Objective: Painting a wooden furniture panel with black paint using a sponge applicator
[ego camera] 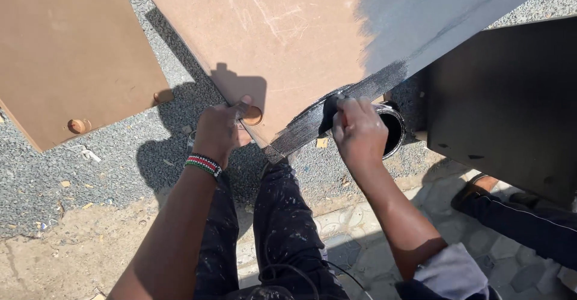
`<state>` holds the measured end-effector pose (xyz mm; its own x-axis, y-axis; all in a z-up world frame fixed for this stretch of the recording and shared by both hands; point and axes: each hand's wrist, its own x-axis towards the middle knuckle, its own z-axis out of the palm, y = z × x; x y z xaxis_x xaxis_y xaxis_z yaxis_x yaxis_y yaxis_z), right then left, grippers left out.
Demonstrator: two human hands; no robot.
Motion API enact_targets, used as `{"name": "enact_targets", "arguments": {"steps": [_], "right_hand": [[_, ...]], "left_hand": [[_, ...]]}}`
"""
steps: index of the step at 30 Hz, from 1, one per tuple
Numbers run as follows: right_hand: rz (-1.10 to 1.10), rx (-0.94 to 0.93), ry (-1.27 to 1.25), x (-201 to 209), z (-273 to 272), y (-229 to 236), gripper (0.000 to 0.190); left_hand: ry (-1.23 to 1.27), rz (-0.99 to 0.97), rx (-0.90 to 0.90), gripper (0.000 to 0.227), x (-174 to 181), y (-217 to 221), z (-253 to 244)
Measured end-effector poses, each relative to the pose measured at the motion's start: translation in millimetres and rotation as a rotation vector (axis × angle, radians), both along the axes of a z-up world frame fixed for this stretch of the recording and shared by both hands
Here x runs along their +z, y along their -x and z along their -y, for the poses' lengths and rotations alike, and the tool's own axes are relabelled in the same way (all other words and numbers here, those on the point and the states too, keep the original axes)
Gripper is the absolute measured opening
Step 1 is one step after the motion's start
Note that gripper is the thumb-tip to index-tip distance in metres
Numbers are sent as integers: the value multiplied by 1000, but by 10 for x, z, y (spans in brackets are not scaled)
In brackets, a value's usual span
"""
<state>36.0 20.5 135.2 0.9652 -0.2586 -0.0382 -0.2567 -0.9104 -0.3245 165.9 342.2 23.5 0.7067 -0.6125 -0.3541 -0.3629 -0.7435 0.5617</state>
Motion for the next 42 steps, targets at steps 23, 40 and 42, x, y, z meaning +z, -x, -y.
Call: {"name": "enact_targets", "arguments": {"steps": [23, 40, 42], "right_hand": [[74, -497, -271, 89, 1667, -621, 10], [7, -464, -156, 228, 1105, -1089, 9], [-4, -629, -367, 287, 3, -1131, 20]], "left_hand": [[51, -156, 65, 48, 92, -414, -84], [182, -636, 403, 8, 207, -555, 2], [98, -513, 190, 68, 141, -519, -154]]}}
